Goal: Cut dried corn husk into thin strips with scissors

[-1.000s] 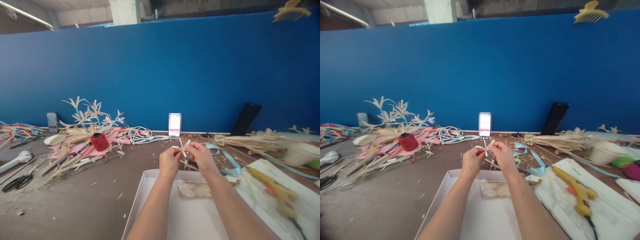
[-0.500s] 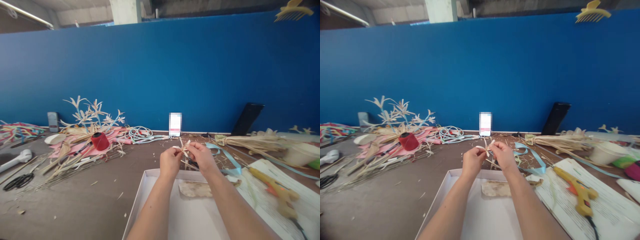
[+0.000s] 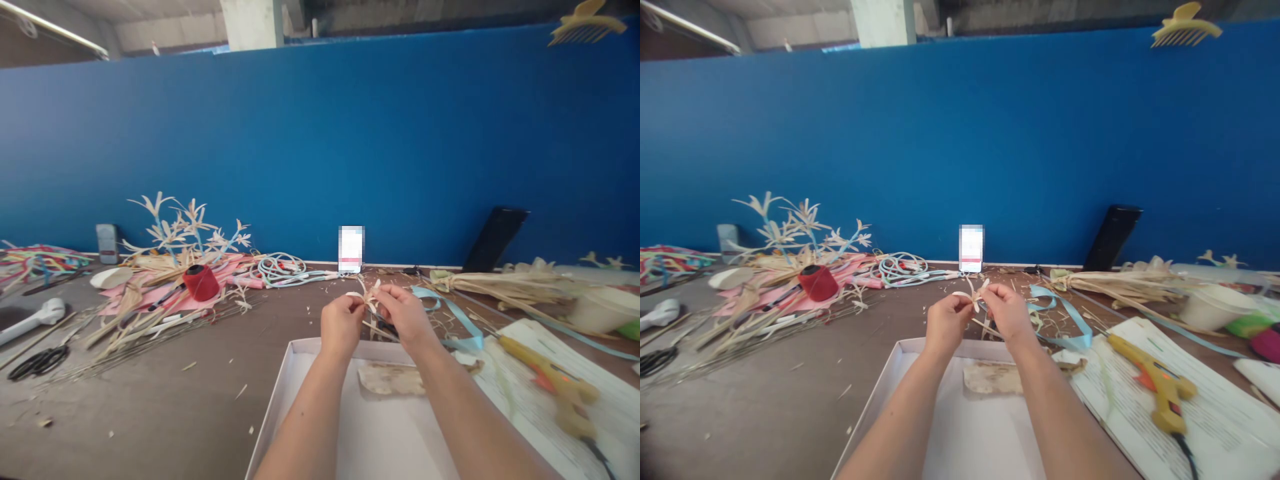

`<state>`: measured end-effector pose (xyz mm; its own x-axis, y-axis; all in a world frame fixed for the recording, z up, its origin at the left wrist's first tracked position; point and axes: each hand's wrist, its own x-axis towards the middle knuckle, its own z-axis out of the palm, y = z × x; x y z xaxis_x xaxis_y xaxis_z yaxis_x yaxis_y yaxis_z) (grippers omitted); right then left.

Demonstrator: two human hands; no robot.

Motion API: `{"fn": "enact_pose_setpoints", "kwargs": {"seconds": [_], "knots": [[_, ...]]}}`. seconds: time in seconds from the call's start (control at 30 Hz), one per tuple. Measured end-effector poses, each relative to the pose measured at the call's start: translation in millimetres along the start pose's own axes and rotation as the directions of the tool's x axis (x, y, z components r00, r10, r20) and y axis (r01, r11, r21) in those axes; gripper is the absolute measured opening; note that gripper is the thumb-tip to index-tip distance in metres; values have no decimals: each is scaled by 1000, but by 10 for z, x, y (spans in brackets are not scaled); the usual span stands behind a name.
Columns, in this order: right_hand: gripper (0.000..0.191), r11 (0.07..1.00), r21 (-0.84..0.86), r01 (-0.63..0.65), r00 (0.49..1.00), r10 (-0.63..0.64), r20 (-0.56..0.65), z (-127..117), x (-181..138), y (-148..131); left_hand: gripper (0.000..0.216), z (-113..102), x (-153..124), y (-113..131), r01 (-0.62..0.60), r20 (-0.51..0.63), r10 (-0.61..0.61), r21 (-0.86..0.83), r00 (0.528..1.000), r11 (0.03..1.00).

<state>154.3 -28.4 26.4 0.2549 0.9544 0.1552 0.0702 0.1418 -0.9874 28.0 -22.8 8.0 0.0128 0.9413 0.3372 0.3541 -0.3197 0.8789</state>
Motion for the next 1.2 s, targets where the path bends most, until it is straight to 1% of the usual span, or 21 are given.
{"fn": "enact_pose_setpoints", "kwargs": {"seconds": [0.17, 0.33, 0.47, 0.63, 0.73, 0.83, 1.0, 1.2], "knots": [[36, 1000, -4, 29, 999, -30, -20, -9, 1, 1, 13, -3, -1, 31, -14, -13, 14, -10, 1000, 1000], [40, 998, 66, -11, 999, 13, -30, 3, -8, -39, 11, -14, -3, 49, -40, -66, 38, -24, 997, 999], [38, 988, 140, -71, 997, 72, -5, 19, -21, -79, 12, -21, -11, 51, -89, -87, 86, -31, 992, 996], [29, 974, 205, -94, 995, 84, 59, 26, -34, -93, 12, -21, -18, 55, -139, -68, 137, -28, 988, 990], [26, 974, 200, -104, 994, 94, 58, 29, -41, -104, 11, -18, -19, 55, -144, -57, 142, -29, 988, 989], [27, 978, 187, -97, 995, 91, 42, 36, -47, -122, 11, -16, -22, 56, -145, -41, 144, -18, 989, 989], [28, 987, 145, -66, 997, 61, 37, 38, -50, -131, 11, -19, -31, 56, -133, -31, 133, 2, 991, 991], [27, 999, 43, -33, 999, 32, 20, 16, -37, -98, 12, -21, -31, 40, -126, -12, 126, 13, 992, 992]]}}
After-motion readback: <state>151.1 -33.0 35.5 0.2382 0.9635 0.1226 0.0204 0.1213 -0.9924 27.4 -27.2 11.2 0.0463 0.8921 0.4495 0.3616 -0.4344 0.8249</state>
